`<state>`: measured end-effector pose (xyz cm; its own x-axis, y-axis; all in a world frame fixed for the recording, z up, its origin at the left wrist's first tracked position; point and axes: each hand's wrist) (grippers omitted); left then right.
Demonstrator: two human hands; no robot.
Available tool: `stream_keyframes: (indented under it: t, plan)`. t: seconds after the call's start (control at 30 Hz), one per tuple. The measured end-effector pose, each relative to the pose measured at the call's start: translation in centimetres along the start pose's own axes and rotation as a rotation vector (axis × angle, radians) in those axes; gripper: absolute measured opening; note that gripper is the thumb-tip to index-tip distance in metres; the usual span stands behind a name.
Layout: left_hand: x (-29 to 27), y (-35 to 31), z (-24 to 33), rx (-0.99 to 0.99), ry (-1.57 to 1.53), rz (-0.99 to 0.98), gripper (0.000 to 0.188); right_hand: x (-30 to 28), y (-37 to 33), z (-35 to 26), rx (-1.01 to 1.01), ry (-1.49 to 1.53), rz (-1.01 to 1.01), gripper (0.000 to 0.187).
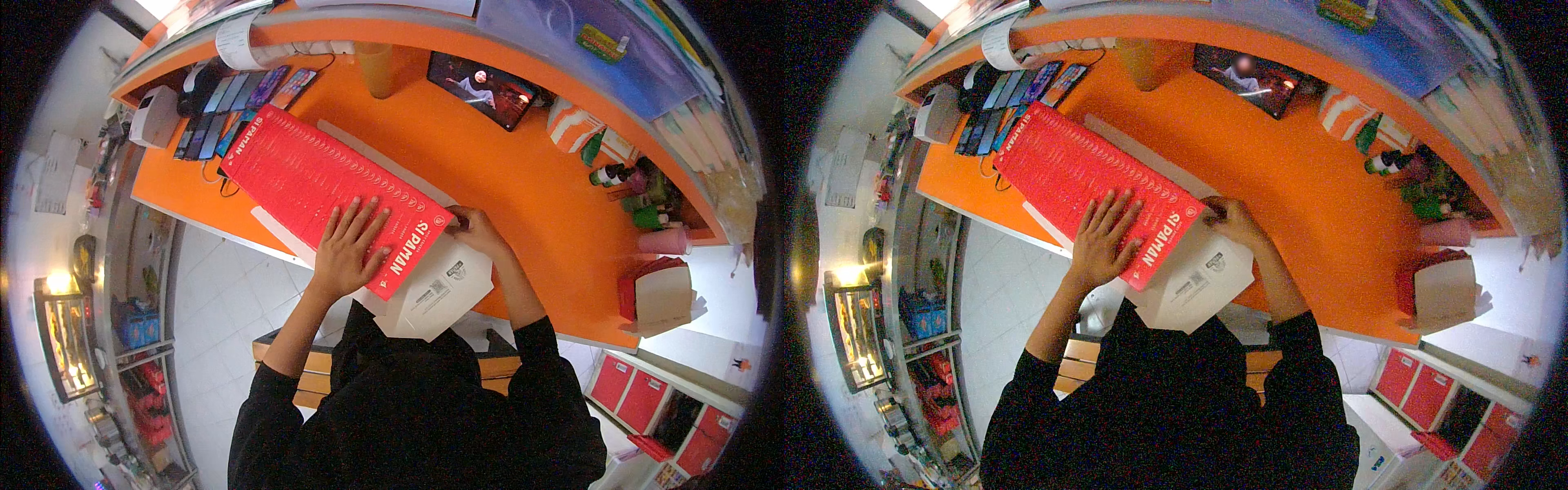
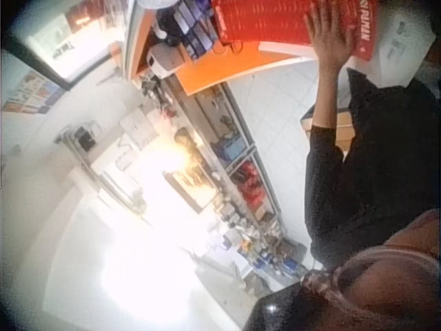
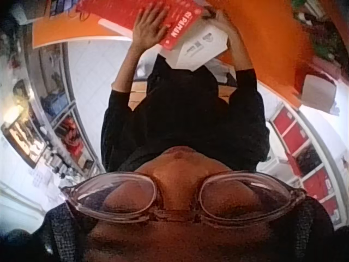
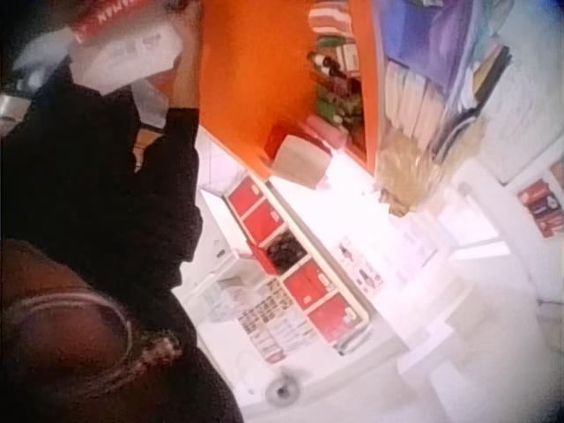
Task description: The person assembles red and white cardboard boxes by folding the flaps and tucking them into slots. They handle the boxes one at a time, stacking the finished units on the counter. The person briefly hands a stack of boxes to a customer before resuming the assembly process.
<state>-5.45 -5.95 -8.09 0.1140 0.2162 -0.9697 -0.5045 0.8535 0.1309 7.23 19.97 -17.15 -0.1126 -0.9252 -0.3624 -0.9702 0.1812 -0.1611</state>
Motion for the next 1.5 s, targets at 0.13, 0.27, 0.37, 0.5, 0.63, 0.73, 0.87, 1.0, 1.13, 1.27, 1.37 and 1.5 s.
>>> stream_keyframes:
  t: [0.13,0.27,0.37,0.5,0.63,0.73,0.87,1.0,1.13,1.27,1.37,1.5]
  plan:
    - [-0.1,0.1,0.0,0.007,-0.004,-0.008,0.057,0.3,1.0,1.7,-0.062,0.247,-0.011,0.043]
    - [-0.3,0.0,0.1,0.008,-0.015,-0.033,0.056,0.0,1.0,3.4,-0.108,0.163,-0.052,0.044]
    - [-0.3,0.0,-0.1,0.024,-0.026,-0.044,0.057,-0.1,1.9,4.0,-0.204,0.132,0.028,0.042]
    - [-0.8,0.1,-0.5,0.076,-0.025,-0.051,0.059,0.7,2.6,1.2,-0.414,-0.121,0.164,0.033]
    - [-0.3,-0.3,-1.3,0.074,-0.094,0.055,0.055,1.2,3.0,1.4,-0.516,-0.352,0.261,0.03]
    - [5.0,-4.4,-3.0,0.014,-0.285,0.353,0.069,1.0,2.7,0.9,-0.47,-0.357,0.196,0.028]
    - [8.0,-10.3,-1.2,-0.185,-0.392,0.478,0.113,1.4,2.1,1.5,-0.52,-0.38,0.042,0.034]
    - [10.2,-11.7,-0.1,-0.273,-0.375,0.441,0.138,1.1,2.7,1.1,-0.696,-0.486,-0.044,0.039]
    - [11.3,-12.2,-0.5,-0.28,-0.397,0.415,0.14,0.7,3.3,1.0,-0.718,-0.523,-0.076,0.041]
    - [11.5,-12.2,-0.6,-0.307,-0.392,0.406,0.136,0.7,3.9,2.1,-0.638,-0.501,-0.077,0.039]
    - [12.2,-13.1,-1.1,-0.313,-0.327,0.416,0.136,0.8,4.2,2.1,-0.596,-0.511,-0.104,0.044]
    - [6.8,-12.8,0.2,-0.351,-0.376,0.306,0.138,-0.7,3.3,-2.1,-0.576,-0.31,-0.1,0.058]
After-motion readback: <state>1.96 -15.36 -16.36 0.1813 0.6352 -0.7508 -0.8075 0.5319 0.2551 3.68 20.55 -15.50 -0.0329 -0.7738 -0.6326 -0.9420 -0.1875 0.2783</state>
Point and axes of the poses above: each hand's wrist, its own y-axis towards the middle knuckle, its own x-axis out of the palm, z = x × y, and after that the axes turned 6 degrees about -x, right-handed
